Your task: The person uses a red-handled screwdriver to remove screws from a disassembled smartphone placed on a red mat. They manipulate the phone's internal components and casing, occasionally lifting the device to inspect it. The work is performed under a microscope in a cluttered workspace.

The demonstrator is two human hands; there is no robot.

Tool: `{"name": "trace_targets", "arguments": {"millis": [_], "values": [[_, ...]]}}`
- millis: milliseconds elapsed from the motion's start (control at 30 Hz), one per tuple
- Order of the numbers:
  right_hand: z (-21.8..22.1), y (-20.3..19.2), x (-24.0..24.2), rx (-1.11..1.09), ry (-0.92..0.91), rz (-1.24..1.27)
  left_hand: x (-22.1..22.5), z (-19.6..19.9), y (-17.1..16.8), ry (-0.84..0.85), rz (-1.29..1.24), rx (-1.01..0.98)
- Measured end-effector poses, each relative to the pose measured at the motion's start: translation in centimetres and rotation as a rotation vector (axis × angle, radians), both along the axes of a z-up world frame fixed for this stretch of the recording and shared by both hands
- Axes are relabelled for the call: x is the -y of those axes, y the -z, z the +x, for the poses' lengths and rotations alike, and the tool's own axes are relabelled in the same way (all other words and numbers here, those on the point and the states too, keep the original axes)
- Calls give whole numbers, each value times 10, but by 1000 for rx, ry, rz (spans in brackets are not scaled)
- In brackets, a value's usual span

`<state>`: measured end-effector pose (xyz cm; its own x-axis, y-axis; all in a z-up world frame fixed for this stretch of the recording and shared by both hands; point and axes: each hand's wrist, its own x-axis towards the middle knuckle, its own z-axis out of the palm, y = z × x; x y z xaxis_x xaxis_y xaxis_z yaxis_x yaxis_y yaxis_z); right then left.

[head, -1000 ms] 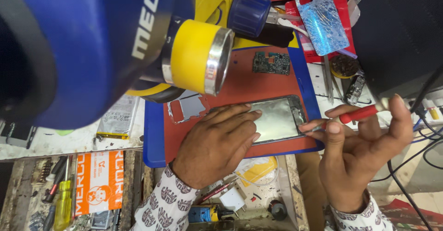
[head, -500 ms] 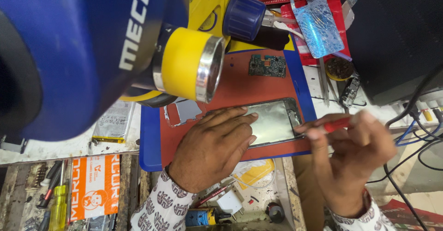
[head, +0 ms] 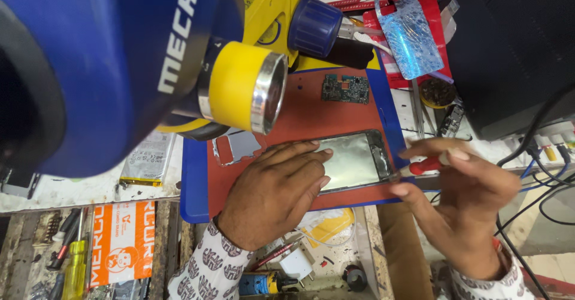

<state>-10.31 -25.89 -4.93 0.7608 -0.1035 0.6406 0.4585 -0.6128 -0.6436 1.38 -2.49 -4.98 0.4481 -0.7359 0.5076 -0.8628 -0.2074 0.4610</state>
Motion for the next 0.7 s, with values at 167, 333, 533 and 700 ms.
{"name": "trace_targets", "arguments": {"millis": [167,333,533,700], "values": [[-7,4,9,-43,-142,89,0,-4,0,14,8,18],[3,12,11,48,-105,40,-2,-7,-7,2,-3,20],[-3,11,7,-43,-208,160,-4,-8,-10,-4,8,3],[1,24,15,107,-50,167,-3,-10,-21,-5,-22,-2]]}}
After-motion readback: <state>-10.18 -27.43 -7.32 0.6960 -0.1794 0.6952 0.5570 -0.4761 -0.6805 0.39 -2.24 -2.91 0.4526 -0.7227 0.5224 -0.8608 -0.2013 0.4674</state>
